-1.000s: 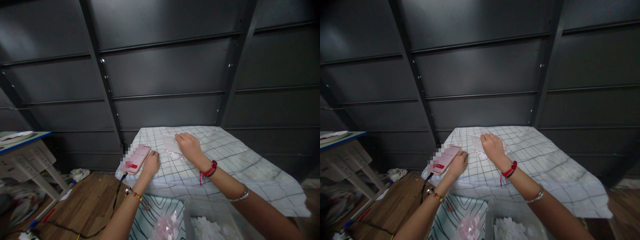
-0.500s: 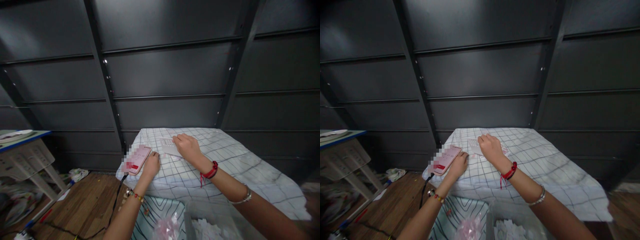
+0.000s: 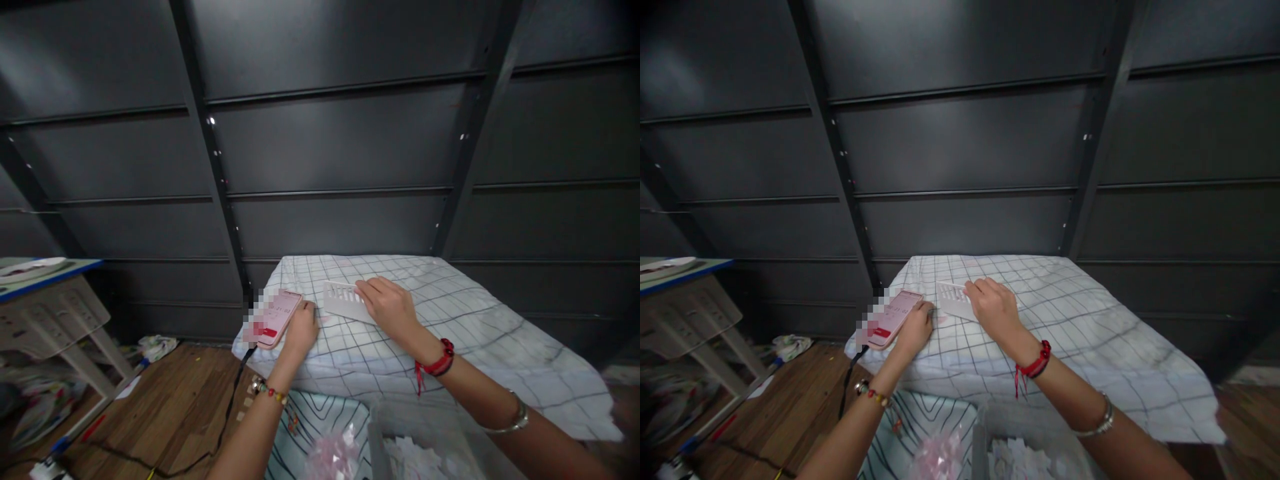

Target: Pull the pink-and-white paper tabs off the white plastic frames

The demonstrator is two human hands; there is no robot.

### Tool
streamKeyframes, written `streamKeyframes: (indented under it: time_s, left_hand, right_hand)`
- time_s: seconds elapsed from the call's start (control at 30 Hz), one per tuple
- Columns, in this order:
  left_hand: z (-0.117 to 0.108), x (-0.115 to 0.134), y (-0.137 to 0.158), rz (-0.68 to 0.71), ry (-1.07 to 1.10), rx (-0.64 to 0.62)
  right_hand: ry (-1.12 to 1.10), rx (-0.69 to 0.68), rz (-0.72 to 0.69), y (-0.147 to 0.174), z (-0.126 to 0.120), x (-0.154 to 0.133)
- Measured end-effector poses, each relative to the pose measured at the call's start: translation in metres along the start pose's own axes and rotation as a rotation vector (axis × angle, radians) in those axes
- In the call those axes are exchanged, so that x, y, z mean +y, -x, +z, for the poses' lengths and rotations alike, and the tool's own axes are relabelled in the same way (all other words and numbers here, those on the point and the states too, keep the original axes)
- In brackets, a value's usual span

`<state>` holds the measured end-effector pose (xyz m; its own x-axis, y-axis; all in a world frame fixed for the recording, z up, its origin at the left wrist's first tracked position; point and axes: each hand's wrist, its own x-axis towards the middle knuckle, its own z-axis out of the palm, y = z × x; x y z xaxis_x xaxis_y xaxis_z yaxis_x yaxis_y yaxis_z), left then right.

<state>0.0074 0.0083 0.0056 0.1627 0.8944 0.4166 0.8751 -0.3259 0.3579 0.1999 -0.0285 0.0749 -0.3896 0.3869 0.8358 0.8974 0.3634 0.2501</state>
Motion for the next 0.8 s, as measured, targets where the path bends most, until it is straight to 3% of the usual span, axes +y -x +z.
streamKeyframes:
  time_s: [0.17, 0.5, 0.67, 0.8]
  left_hand:
    - [0.000, -0.004, 0.000, -0.024, 0.072, 0.059]
    - [0.003, -0.009, -0.002, -0.055, 0.154, 0.130]
    - [0.000, -0.011, -0.003, -0.069, 0.203, 0.152]
    - [-0.001, -0.012, -0.003, -0.087, 0.232, 0.169]
  right_hand:
    - [-0.060, -0.005, 0.044, 0.009, 0.009, -0.002]
    - [-0.216, 0.020, 0.076, 0.017, -0.004, -0.001]
    - [-0.243, 0.002, 0.058, 0.013, 0.010, -0.001]
    - [-0.273, 0.040, 0.015, 0.017, 0.006, -0.004]
